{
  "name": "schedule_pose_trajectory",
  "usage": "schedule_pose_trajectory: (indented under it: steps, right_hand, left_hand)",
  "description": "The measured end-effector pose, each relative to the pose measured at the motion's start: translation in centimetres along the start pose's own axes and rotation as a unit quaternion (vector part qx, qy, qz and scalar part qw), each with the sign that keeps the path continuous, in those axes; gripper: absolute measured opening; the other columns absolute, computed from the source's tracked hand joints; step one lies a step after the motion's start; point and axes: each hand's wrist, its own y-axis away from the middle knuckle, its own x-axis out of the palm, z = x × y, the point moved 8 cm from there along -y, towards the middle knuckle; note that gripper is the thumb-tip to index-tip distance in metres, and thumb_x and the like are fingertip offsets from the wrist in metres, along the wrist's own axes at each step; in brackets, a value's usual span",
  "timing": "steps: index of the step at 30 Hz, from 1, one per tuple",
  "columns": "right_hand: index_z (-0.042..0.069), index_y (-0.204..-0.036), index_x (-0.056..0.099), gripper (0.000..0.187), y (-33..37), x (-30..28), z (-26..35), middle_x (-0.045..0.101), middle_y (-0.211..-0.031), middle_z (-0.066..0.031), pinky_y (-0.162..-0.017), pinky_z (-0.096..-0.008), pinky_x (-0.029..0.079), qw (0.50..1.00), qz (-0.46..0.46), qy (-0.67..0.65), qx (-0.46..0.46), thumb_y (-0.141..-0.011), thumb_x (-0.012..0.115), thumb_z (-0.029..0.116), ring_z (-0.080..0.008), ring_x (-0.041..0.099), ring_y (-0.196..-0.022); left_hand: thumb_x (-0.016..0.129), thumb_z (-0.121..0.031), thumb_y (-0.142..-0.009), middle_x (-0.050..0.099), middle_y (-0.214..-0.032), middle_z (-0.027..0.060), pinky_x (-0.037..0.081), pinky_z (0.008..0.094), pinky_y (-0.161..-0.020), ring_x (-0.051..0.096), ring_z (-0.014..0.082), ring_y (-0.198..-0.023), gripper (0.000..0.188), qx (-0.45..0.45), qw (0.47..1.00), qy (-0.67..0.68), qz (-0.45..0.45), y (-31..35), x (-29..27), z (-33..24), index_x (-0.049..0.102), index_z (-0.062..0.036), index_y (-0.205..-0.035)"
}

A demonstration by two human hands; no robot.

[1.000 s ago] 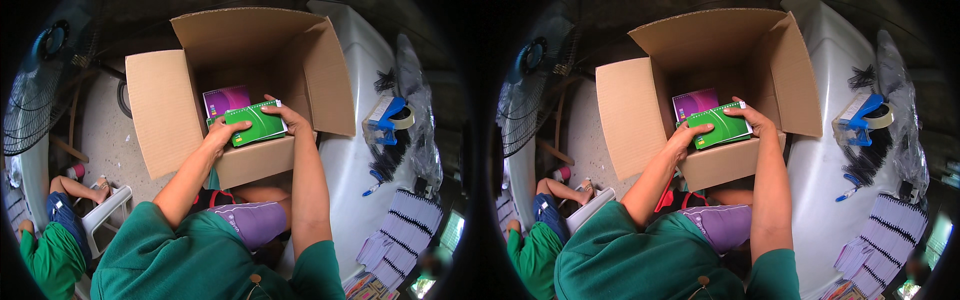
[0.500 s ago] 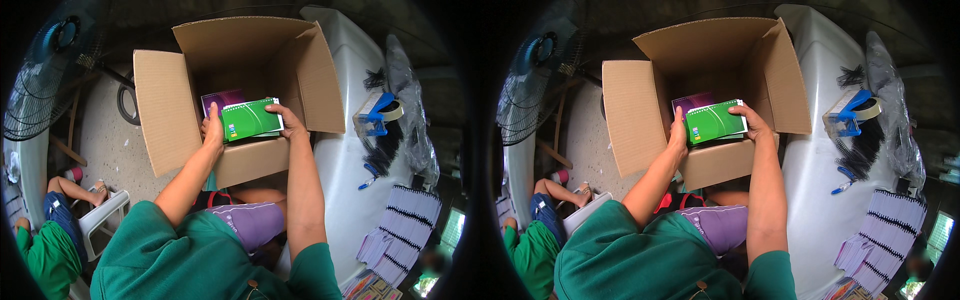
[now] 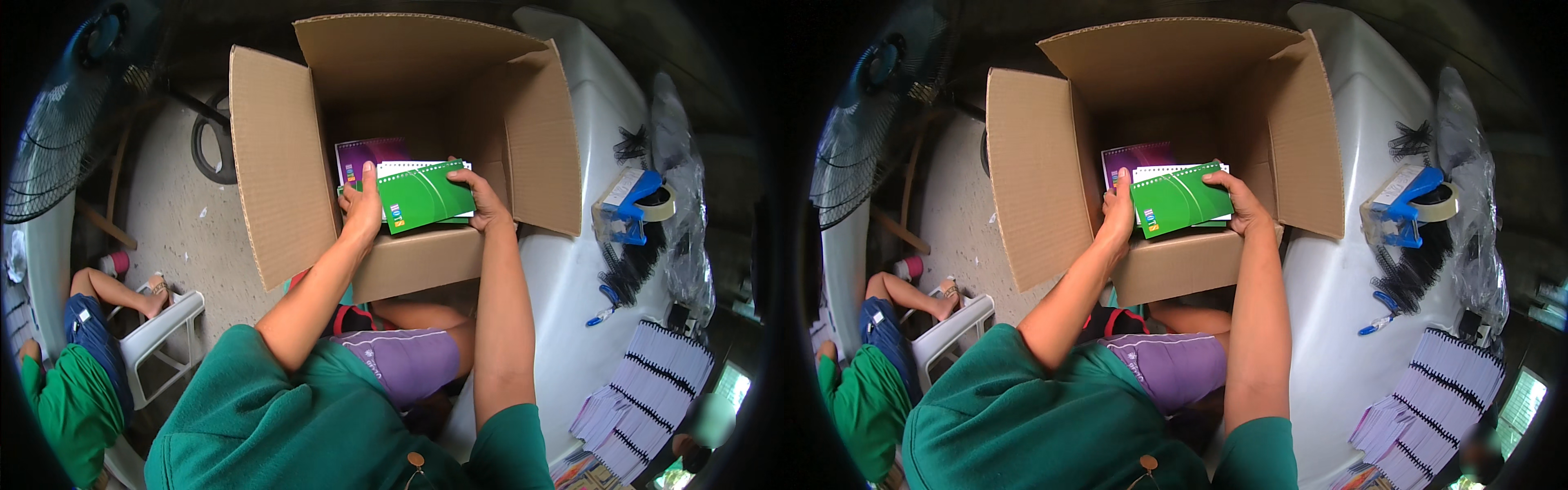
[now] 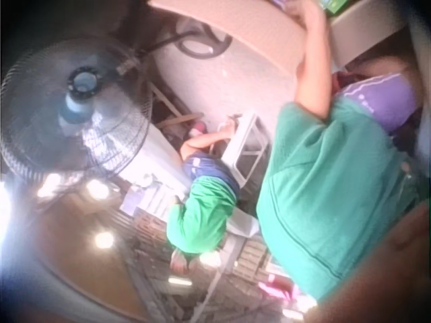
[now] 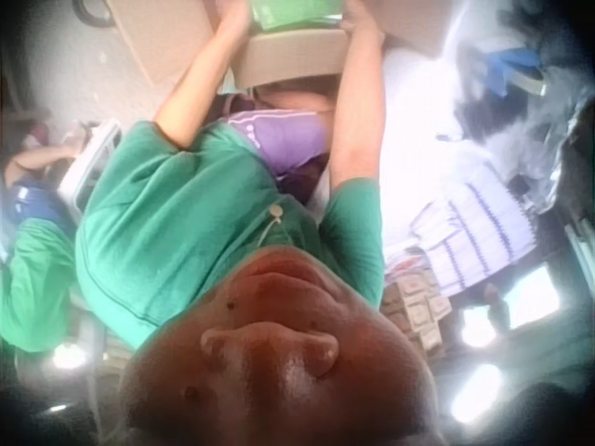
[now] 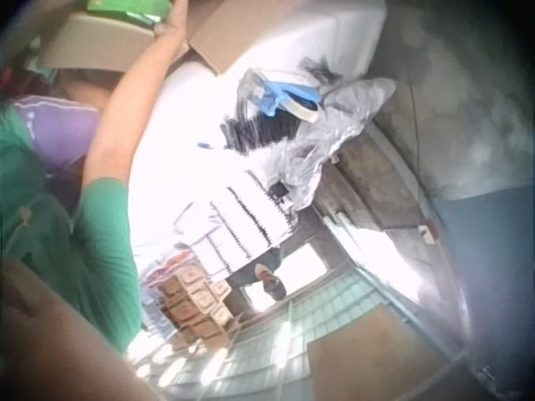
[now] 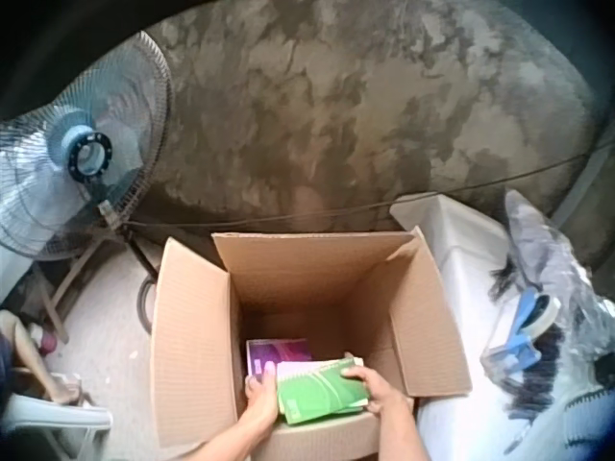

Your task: The person takes green booklets from a cardboard box and assembles them by hand, inserting a metal spiral binding through the pre-punched holes of each booklet one at a time on a white table.

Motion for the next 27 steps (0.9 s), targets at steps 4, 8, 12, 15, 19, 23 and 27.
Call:
schedule_pose_trajectory:
  steps: [4, 8, 12, 15, 19, 23, 27]
  right_hand:
    - [0.009, -0.137, 0.027, 0.075, -0.4, -0.1, 0.1, 0.047, -0.120, -0.0104, -0.087, -0.0315, 0.045, 1.000, 0.015, 0.018, 0.006, -0.073, 0.064, 0.023, -0.0189, 0.052, -0.103]
    - [0.008, -0.141, 0.028, 0.076, -0.2, -0.5, 0.1, 0.046, -0.124, -0.0119, -0.093, -0.0326, 0.042, 1.000, -0.015, 0.028, 0.003, -0.074, 0.063, 0.021, -0.0222, 0.051, -0.106]
    - [0.009, -0.141, 0.027, 0.077, 0.2, -0.2, -0.2, 0.046, -0.125, -0.0123, -0.095, -0.0330, 0.040, 1.000, -0.006, 0.026, 0.005, -0.074, 0.063, 0.021, -0.0223, 0.050, -0.108]
    - [0.009, -0.142, 0.025, 0.078, 0.1, -0.4, -0.4, 0.046, -0.124, -0.0120, -0.095, -0.0329, 0.040, 0.999, -0.006, 0.034, 0.007, -0.075, 0.063, 0.021, -0.0217, 0.050, -0.109]
    - [0.008, -0.138, 0.028, 0.076, -0.1, 0.4, 0.2, 0.048, -0.121, -0.0113, -0.093, -0.0322, 0.042, 0.999, 0.012, 0.047, 0.021, -0.075, 0.066, 0.025, -0.0202, 0.051, -0.107]
    - [0.003, -0.121, 0.047, 0.060, -0.3, 0.8, -0.5, 0.055, -0.110, -0.0105, -0.090, -0.0317, 0.043, 0.995, 0.034, 0.069, 0.068, -0.073, 0.070, 0.029, -0.0180, 0.054, -0.102]
    - [0.005, -0.128, 0.039, 0.070, -0.9, 0.2, -0.8, 0.052, -0.117, -0.0116, -0.092, -0.0318, 0.042, 0.995, 0.028, 0.070, 0.073, -0.071, 0.073, 0.030, -0.0194, 0.052, -0.106]
  left_hand:
    - [0.023, -0.074, -0.081, 0.003, -0.147, 0.0271, 0.009, 0.0454, -0.111, 0.007, 0.0384, -0.137, 0.099, 0.035, 0.998, -0.013, 0.052, 0.2, 0.8, -0.3, 0.004, 0.0012, -0.142]
    - [0.020, -0.071, -0.085, 0.019, -0.147, 0.0165, 0.009, 0.0398, -0.111, 0.014, 0.0275, -0.137, 0.091, 0.073, 0.965, 0.106, 0.230, 1.7, 3.3, -1.7, 0.022, 0.0018, -0.140]
    - [0.022, -0.070, -0.085, 0.016, -0.145, 0.0231, 0.009, 0.0444, -0.110, 0.013, 0.0344, -0.136, 0.091, 0.064, 0.997, 0.010, 0.029, 0.7, 0.5, -0.9, 0.017, 0.0025, -0.140]
    - [0.026, -0.069, -0.085, 0.016, -0.144, 0.0229, 0.012, 0.0465, -0.109, 0.013, 0.0364, -0.135, 0.092, -0.018, 1.000, -0.006, -0.016, 0.3, 0.3, -0.1, 0.016, 0.0043, -0.140]
    - [0.028, -0.067, -0.087, 0.035, -0.138, 0.0180, 0.020, 0.0391, -0.107, 0.031, 0.0283, -0.128, 0.084, 0.035, 0.958, 0.211, 0.190, -0.2, 2.9, -1.3, 0.031, 0.0012, -0.136]
    - [0.032, -0.067, -0.086, 0.042, -0.133, 0.0135, 0.023, 0.0363, -0.106, 0.036, 0.0241, -0.125, 0.079, 0.029, 0.941, 0.261, 0.214, 2.6, 2.6, -3.7, 0.040, -0.0031, -0.132]
    - [0.045, -0.059, -0.086, 0.050, -0.124, 0.0123, 0.032, 0.0331, -0.101, 0.046, 0.0218, -0.115, 0.068, 0.029, 0.936, 0.269, 0.226, 3.1, 3.2, -4.2, 0.047, -0.0032, -0.125]
